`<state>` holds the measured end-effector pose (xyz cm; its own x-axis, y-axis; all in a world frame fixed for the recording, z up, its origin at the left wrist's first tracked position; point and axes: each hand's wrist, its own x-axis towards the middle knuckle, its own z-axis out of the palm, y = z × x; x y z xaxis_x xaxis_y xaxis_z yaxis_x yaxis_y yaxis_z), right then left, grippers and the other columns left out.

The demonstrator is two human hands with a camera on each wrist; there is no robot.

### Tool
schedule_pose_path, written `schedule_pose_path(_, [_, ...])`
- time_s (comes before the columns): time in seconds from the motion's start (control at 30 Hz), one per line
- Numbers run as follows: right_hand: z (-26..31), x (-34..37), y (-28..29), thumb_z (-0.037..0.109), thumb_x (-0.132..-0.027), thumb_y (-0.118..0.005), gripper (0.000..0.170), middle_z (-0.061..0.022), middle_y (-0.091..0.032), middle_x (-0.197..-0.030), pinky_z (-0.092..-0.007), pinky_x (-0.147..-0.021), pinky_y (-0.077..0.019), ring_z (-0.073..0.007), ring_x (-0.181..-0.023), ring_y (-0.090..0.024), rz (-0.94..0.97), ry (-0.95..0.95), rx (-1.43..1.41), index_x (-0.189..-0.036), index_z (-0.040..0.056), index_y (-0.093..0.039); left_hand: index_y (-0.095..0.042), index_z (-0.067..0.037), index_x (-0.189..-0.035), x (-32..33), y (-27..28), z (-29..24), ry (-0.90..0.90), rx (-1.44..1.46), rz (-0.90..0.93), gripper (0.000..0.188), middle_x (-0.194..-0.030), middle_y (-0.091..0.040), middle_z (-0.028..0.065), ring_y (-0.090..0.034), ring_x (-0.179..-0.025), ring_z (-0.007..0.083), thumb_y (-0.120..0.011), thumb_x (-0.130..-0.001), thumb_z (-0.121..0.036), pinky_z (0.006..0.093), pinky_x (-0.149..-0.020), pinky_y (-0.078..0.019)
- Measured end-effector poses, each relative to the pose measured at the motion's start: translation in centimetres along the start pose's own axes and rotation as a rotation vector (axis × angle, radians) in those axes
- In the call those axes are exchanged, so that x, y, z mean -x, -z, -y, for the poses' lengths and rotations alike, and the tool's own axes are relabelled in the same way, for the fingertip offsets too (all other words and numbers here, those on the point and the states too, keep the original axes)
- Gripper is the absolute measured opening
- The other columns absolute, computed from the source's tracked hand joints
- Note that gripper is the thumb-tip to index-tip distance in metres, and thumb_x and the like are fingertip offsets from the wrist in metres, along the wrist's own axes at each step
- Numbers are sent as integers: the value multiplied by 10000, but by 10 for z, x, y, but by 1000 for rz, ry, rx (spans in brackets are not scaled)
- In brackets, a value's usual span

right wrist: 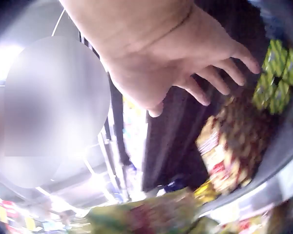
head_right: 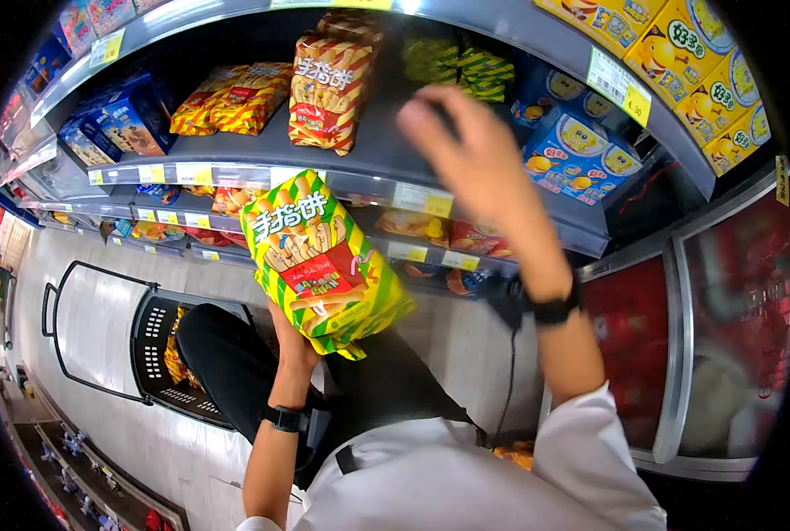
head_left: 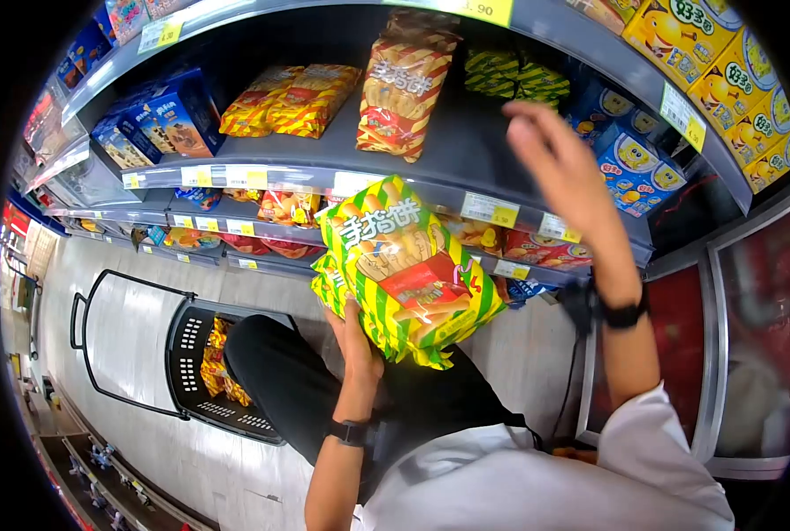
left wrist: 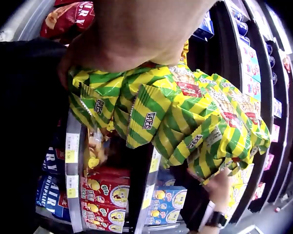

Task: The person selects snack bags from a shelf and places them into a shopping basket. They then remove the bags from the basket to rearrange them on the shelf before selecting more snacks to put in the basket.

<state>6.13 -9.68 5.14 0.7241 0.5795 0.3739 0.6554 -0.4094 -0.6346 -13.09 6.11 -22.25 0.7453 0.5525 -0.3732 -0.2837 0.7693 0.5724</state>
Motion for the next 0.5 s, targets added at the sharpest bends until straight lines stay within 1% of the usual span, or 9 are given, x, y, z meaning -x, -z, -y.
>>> schedule_pose_path(0.07, [-61, -58, 7, 538, -957, -520, 573, -146, -650, -1141, -325, -952, -433, -238, -1087, -598, -180, -69, 287, -1230, 39, -589, -209, -142, -1490, -6, 12, 3, -16, 9, 10, 566, -1397, -457, 110, -512, -1230, 239, -495, -1009, -225, 376, -981, -472])
schedule_pose_path(0.13, [-104, -107, 16, 642, -899, -534, 671, -168, -658, -1150, -351, -947, -442, -312, -1114, -606, -276, -88, 402, -1220, 57, -598, -211, -143, -1489, -10, 21, 5, 5, 43, 38, 569, -1402, -453, 109, -508, -1234, 240, -503, -1009, -233, 377, -988, -467])
schedule_pose_path(0.2, [-140, -154, 24, 663, -880, -543, 699, -186, -649, -1172, -381, -925, -457, -352, -1119, -604, -237, -154, 434, -1228, 59, -593, -222, -134, -1473, -8, 22, 1, 12, 81, 53, 543, -1385, -457, 105, -508, -1234, 235, -496, -1018, -246, 385, -990, -469])
schedule_pose_path(0.27, [-162, -186, 21, 655, -881, -548, 706, -205, -640, -1173, -405, -909, -469, -368, -1085, -614, -374, 142, 677, -1246, 51, -582, -231, -134, -1458, -1, 21, -5, -8, 55, 66, 516, -1379, -456, 105, -510, -1230, 234, -484, -1025, -255, 391, -990, -470])
schedule_pose_path(0.3, [-161, -194, 15, 594, -871, -605, 690, -214, -633, -1185, -414, -920, -471, -377, -1079, -614, -424, 276, 685, -1285, 44, -554, -236, -137, -1449, -7, 34, 0, -9, 51, 49, 496, -1381, -452, 109, -513, -1227, 236, -472, -1030, -258, 392, -994, -469])
schedule_pose_path(0.4, [-144, -202, -16, 484, -848, -673, 668, -208, -608, -1245, -417, -963, -458, -377, -1148, -578, -292, 213, 771, -1325, 41, -524, -213, -133, -1467, -9, 53, 4, 15, 108, 68, 505, -1394, -448, 113, -509, -1240, 244, -453, -1032, -227, 389, -1002, -466])
schedule_pose_path(0.43, [-142, -201, -24, 357, -802, -730, 663, -188, -573, -1309, -418, -1006, -444, -362, -1211, -537, -252, 238, 766, -1365, 89, -506, -199, -132, -1478, -9, 54, 2, 10, 87, 39, 516, -1414, -433, 115, -503, -1252, 247, -444, -1030, -207, 391, -1008, -461])
schedule_pose_path(0.47, [-145, -203, -30, 357, -802, -730, 663, -188, -573, -1309, -418, -1006, -444, -362, -1211, -537, -249, 238, 761, -1365, 89, -506, -188, -134, -1487, 11, 9, -24, -84, -49, -62, 526, -1429, -420, 118, -501, -1255, 250, -439, -1029, -202, 395, -1015, -456])
schedule_pose_path(0.5, [-152, -205, -35, 326, -790, -739, 665, -179, -556, -1333, -420, -1020, -439, -346, -1228, -527, -192, 176, 886, -1377, 120, -503, -180, -134, -1492, 12, 8, -27, -111, -81, -73, 533, -1435, -414, 118, -496, -1260, 251, -437, -1030, -202, 396, -1019, -452])
